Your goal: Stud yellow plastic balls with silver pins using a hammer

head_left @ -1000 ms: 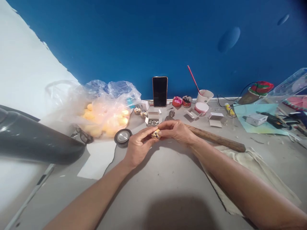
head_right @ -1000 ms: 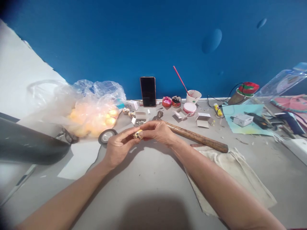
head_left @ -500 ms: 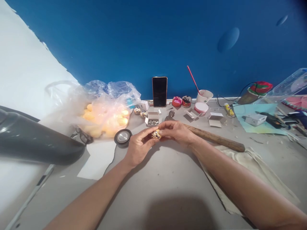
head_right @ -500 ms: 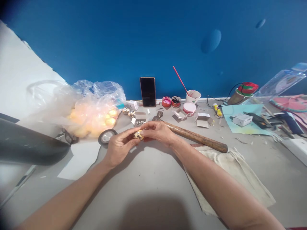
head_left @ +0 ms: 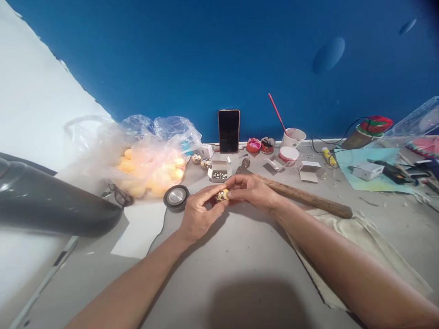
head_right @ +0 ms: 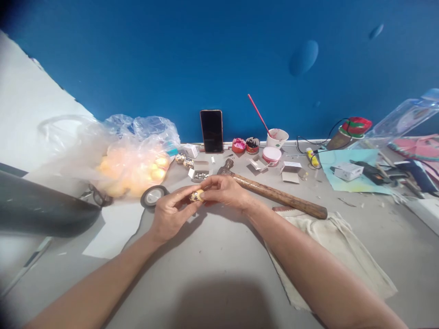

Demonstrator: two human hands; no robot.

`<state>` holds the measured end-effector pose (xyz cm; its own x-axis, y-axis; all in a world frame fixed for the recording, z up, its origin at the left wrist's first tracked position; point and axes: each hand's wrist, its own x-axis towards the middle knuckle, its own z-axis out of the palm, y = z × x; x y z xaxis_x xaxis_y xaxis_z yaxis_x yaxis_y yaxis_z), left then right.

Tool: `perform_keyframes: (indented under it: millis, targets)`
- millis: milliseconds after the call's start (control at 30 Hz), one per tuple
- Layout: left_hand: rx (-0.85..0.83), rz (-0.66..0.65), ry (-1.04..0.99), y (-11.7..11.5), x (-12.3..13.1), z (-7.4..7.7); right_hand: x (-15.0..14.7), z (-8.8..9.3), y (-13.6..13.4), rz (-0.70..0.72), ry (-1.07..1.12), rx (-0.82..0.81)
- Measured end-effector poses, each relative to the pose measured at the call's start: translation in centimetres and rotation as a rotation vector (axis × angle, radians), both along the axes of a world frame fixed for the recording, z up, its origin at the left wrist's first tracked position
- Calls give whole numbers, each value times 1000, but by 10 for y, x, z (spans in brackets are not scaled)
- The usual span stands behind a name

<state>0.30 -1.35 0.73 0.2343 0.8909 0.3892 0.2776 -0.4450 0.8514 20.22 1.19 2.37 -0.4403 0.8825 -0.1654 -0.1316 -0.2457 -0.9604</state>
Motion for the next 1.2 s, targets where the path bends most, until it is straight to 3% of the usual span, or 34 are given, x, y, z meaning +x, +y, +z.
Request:
perform_keyframes:
  millis: [233, 433, 500, 567, 667, 833, 1033, 1200]
  targets:
    - [-256, 3, -100, 3, 0, 8, 0, -5, 2, 98, -85, 83]
    - [-381, -86, -250, 7, -6, -1, -3, -5, 0, 61, -26, 49]
    - [-393, -94, -316, 6, -6, -1, -3, -4, 0, 54, 20, 11]
    - [-379, -79, -249, 4, -5, 1, -2, -4, 0, 72, 50, -22]
    - [-274, -30, -148, 1, -1, 9, -3, -6, 0, 140, 74, -48]
    - [-143, -79, -82, 0, 0, 13, -5, -9, -3, 179, 147, -94]
    - [-385, -151, -226, -1, -1, 13, -7, -11, -2, 167, 234, -168]
    - [-425, -210, -286, -1, 2, 17, -7, -13, -2, 181, 253, -193]
